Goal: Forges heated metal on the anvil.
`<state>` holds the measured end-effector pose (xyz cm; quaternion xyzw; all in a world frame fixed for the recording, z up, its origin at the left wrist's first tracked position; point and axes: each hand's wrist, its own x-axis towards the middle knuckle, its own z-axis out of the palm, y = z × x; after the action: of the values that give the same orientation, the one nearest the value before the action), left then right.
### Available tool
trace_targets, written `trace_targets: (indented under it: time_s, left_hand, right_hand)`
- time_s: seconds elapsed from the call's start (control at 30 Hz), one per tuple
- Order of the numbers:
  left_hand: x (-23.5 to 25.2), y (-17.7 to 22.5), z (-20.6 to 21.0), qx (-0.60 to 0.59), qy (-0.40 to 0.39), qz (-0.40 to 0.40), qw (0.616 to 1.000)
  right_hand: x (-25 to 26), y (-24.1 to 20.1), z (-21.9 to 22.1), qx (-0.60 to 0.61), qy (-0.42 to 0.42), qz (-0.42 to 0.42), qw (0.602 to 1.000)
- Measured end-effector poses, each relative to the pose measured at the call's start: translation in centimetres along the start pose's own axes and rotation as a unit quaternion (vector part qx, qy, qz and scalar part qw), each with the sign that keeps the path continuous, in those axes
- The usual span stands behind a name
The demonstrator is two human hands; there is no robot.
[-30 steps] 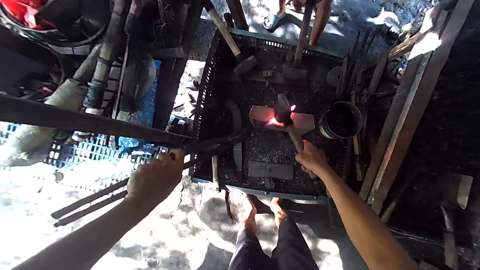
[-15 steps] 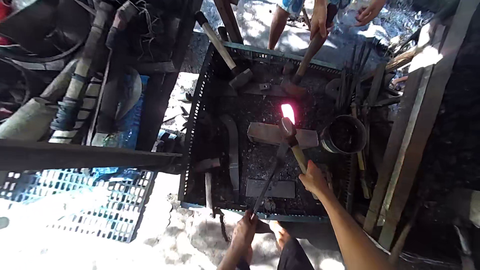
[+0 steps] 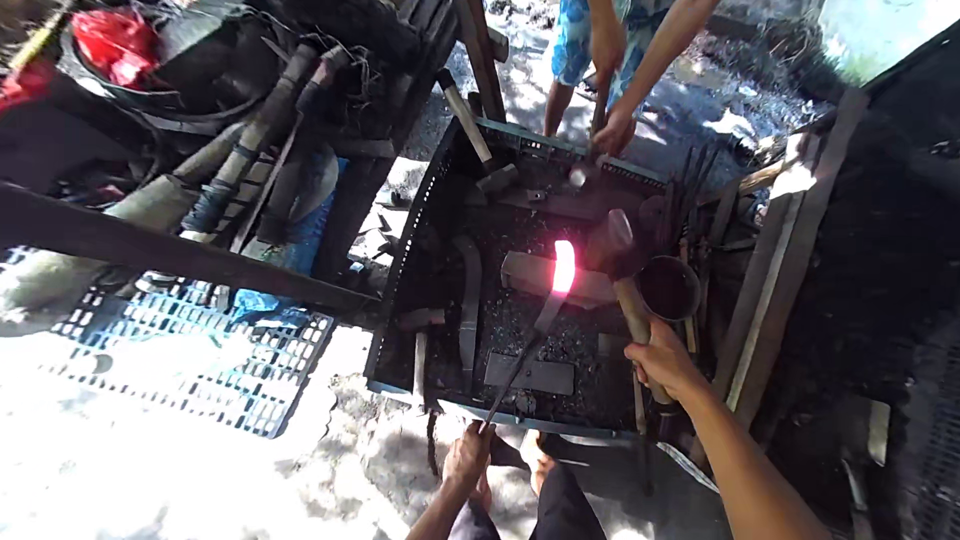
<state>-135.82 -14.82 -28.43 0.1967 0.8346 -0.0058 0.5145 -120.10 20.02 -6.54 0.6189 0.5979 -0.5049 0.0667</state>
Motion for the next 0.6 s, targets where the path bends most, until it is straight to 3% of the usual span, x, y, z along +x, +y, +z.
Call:
trace_targets:
  time_s: [0.17, 0.23, 0.3, 0.43, 0.5, 0.6]
  left_hand:
    - [2.9, -0.4, 3.1, 0.001, 0.022, -0.012, 1.0]
    - [1.7, 0.1, 2.2, 0.012, 0.022, -0.026, 0.999]
    - [-0.1, 1.1, 0.9, 0.02, 0.028, -0.017, 0.999]
    - [-6.0, 3.8, -0.2, 0.047, 0.031, 0.092, 0.994]
    - [-7.4, 5.1, 0.2, 0.063, 0.025, 0.107, 0.992]
    - [-8.1, 4.9, 2.0, 0.036, 0.023, 0.101, 0.994]
  right_hand:
    - [11.7, 3.3, 5.7, 0.113, -0.047, 0.01, 0.992]
    - [12.4, 6.0, 7.1, 0.178, -0.08, 0.018, 0.98]
    - [10.6, 8.6, 7.3, 0.204, -0.079, 0.024, 0.975]
    - [7.2, 12.2, 7.0, 0.057, 0.047, 0.078, 0.994]
    - [4.3, 11.2, 5.7, 0.107, 0.047, 0.085, 0.989]
    - [-4.3, 9.7, 2.7, 0.173, 0.024, 0.073, 0.982]
